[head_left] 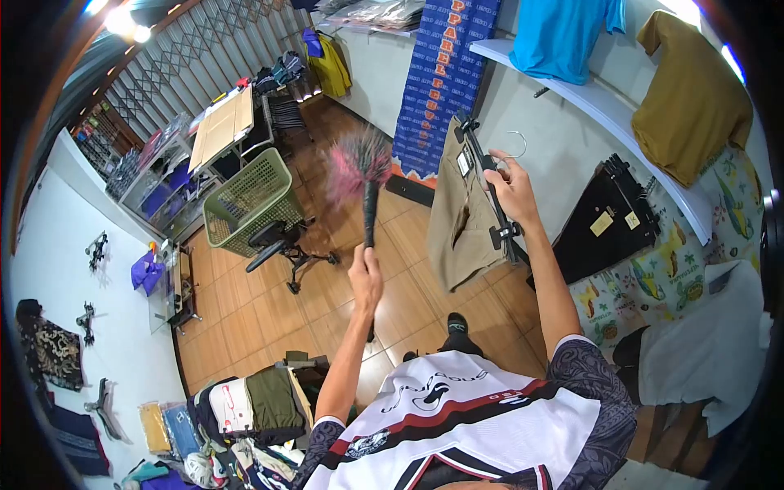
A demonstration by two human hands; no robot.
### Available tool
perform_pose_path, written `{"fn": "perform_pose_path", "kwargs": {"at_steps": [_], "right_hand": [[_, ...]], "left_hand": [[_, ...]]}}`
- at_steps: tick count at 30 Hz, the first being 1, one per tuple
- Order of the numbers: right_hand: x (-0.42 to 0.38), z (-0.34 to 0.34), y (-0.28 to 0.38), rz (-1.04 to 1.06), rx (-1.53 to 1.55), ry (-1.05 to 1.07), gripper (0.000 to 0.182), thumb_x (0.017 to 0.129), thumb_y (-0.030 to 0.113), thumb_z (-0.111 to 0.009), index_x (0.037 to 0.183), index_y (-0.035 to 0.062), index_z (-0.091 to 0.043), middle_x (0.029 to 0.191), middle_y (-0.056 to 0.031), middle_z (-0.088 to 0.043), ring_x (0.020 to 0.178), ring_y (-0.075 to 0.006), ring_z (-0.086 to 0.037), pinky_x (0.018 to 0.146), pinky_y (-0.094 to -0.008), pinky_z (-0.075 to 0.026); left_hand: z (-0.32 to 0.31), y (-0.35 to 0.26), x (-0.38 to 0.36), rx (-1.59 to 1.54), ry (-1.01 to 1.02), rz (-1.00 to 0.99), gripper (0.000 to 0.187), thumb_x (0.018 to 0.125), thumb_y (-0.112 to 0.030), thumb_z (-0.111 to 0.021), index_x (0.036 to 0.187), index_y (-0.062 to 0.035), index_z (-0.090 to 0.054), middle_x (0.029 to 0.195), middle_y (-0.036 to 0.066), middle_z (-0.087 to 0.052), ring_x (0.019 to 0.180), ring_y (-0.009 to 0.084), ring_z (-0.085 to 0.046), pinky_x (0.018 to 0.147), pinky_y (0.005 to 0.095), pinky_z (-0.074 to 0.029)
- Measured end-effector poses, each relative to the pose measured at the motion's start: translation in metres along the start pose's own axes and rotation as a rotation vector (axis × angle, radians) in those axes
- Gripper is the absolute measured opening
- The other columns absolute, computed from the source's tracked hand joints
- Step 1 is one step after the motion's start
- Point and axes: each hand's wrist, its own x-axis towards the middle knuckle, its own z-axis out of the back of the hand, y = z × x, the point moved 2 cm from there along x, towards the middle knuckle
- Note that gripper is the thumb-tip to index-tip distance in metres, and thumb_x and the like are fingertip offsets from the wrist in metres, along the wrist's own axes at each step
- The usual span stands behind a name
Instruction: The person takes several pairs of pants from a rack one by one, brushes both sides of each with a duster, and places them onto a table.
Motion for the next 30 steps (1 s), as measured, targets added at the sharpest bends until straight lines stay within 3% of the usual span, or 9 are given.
{"fn": "perform_pose_path", "kwargs": {"at_steps": [1, 4, 8, 12, 16, 20, 23, 26, 30], "right_hand": [[-0.002, -0.007, 0.001, -0.003, 0.043, 0.007, 0.044, 0.095, 0.011, -0.063, 0.137, 0.0008, -0.058, 0.075, -0.001, -0.064, 0.064, -0.0052, -0.053, 0.059, -0.0236, -0.042], [-0.001, -0.012, 0.005, -0.006, 0.071, 0.007, 0.043, 0.092, 0.008, -0.062, 0.134, 0.0007, -0.061, 0.075, -0.0014, -0.065, 0.064, -0.0065, -0.055, 0.06, -0.0253, -0.044], [-0.01, 0.0, 0.043, 0.022, 0.128, -0.062, 0.039, 0.093, 0.008, -0.06, 0.132, 0.0014, -0.062, 0.074, -0.0002, -0.063, 0.064, -0.0066, -0.054, 0.059, -0.024, -0.042], [-0.019, 0.014, 0.063, 0.069, 0.091, -0.093, 0.038, 0.095, 0.01, -0.059, 0.132, 0.0029, -0.063, 0.075, 0.0001, -0.063, 0.067, -0.0061, -0.055, 0.062, -0.0226, -0.042], [-0.025, 0.011, 0.065, 0.044, 0.102, -0.045, 0.039, 0.096, 0.012, -0.059, 0.134, 0.0049, -0.062, 0.075, 0.0013, -0.062, 0.065, -0.0045, -0.052, 0.06, -0.0217, -0.04], [-0.028, 0.005, 0.086, 0.05, 0.122, -0.015, 0.04, 0.096, 0.011, -0.059, 0.135, 0.0034, -0.061, 0.074, 0.0013, -0.062, 0.062, -0.004, -0.051, 0.057, -0.0218, -0.039], [-0.035, 0.009, 0.103, 0.065, 0.154, -0.063, 0.04, 0.096, 0.009, -0.058, 0.135, 0.002, -0.059, 0.073, 0.0017, -0.06, 0.058, -0.0029, -0.049, 0.053, -0.0201, -0.037], [-0.037, 0.022, 0.105, 0.083, 0.191, -0.1, 0.039, 0.097, 0.009, -0.056, 0.135, 0.0022, -0.059, 0.072, 0.0017, -0.06, 0.058, -0.003, -0.049, 0.052, -0.0202, -0.037], [-0.038, 0.021, 0.096, 0.074, 0.198, -0.025, 0.04, 0.096, 0.008, -0.055, 0.136, 0.0022, -0.058, 0.073, 0.0015, -0.06, 0.059, -0.003, -0.049, 0.054, -0.0195, -0.037]], "left_hand": [[-0.002, -0.011, -0.008, -0.055, -0.003, -0.03, 0.025, 0.106, -0.024, -0.051, 0.105, -0.001, -0.062, 0.08, 0.024, -0.067, 0.069, 0.0378, -0.067, 0.057, 0.0408, -0.048], [-0.023, 0.013, -0.052, 0.04, 0.329, -0.202, 0.024, 0.105, -0.024, -0.051, 0.109, -0.0028, -0.063, 0.082, 0.024, -0.069, 0.071, 0.0414, -0.068, 0.059, 0.0455, -0.05], [-0.026, 0.123, -0.093, 0.503, 0.676, -0.174, 0.026, 0.104, -0.026, -0.052, 0.107, -0.0028, -0.064, 0.085, 0.03, -0.066, 0.079, 0.0499, -0.066, 0.068, 0.0568, -0.05], [-0.005, 0.137, -0.072, 0.33, 0.412, -0.082, 0.024, 0.105, -0.023, -0.051, 0.109, -0.0024, -0.061, 0.082, 0.028, -0.066, 0.076, 0.0494, -0.065, 0.064, 0.0539, -0.048], [-0.01, 0.009, -0.029, -0.062, 0.137, -0.018, 0.02, 0.106, -0.019, -0.05, 0.11, -0.0019, -0.058, 0.075, 0.028, -0.063, 0.067, 0.0504, -0.06, 0.059, 0.0503, -0.045], [-0.044, -0.015, -0.029, 0.039, 0.281, -0.166, 0.024, 0.105, -0.023, -0.049, 0.112, -0.0026, -0.059, 0.078, 0.028, -0.065, 0.072, 0.0507, -0.063, 0.062, 0.0539, -0.049], [-0.066, 0.06, -0.042, 0.399, 0.549, -0.151, 0.03, 0.105, -0.03, -0.047, 0.114, -0.0044, -0.061, 0.082, 0.03, -0.066, 0.079, 0.0509, -0.065, 0.067, 0.0593, -0.051], [-0.057, 0.132, -0.041, 0.395, 0.478, -0.156, 0.027, 0.105, -0.028, -0.049, 0.11, -0.0039, -0.06, 0.082, 0.031, -0.064, 0.078, 0.052, -0.064, 0.066, 0.0577, -0.049], [-0.029, 0.032, -0.013, 0.114, 0.262, -0.088, 0.023, 0.104, -0.024, -0.051, 0.109, -0.0032, -0.059, 0.083, 0.032, -0.064, 0.078, 0.0512, -0.065, 0.064, 0.055, -0.048]]}}
